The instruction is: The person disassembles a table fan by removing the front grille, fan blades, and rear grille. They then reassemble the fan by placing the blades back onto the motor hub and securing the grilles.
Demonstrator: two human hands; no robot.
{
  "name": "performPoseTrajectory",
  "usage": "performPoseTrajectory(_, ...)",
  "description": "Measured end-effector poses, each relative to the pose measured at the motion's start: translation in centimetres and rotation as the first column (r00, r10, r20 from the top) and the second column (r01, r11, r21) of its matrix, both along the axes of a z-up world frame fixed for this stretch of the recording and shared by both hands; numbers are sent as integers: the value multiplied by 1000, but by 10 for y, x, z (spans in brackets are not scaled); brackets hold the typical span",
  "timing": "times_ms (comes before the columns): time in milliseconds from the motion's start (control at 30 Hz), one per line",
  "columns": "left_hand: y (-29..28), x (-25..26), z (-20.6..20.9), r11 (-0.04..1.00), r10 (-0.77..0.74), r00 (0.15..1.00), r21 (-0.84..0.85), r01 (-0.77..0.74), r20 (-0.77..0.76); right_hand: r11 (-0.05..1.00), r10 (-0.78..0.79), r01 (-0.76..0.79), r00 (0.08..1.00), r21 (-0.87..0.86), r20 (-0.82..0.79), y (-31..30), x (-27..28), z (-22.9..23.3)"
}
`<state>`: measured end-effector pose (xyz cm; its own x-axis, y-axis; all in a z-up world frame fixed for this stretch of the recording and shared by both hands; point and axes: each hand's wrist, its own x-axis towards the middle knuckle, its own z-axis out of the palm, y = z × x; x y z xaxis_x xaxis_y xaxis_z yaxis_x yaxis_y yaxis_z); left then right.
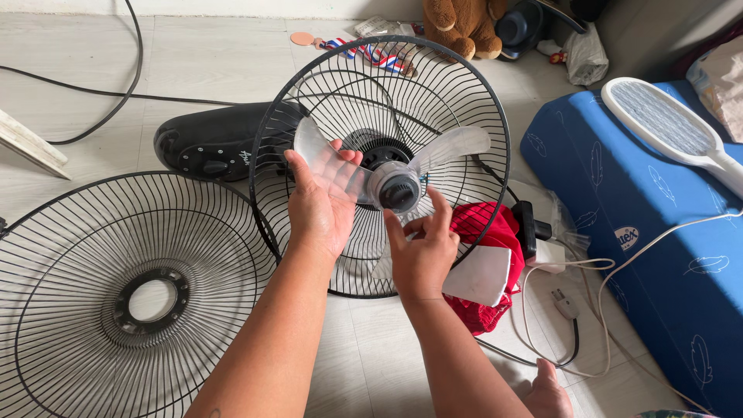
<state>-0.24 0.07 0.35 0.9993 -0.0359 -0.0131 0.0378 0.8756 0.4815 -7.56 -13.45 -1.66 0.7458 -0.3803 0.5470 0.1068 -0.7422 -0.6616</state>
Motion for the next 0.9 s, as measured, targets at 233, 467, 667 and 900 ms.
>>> performPoseTrajectory(233,0,1,0,1000,-4,1000,-20,4,0,996,-12,9,999,-88,-35,-4,4,-10)
performPoseTrajectory(467,0,3,-2,1000,3,1000,-26,-3,-8,999,6,-5,1000,-41,24,-1,5,1)
performPoseTrajectory(667,1,4,-3,1000,-4,1000,-20,4,4,991,66,-64,998,-116,13,-1,6,5)
performPoseTrajectory(900,0,3,-2,1000,3,1000,0,-3,18,974,-12,33,995,-223,95,-4,13,9)
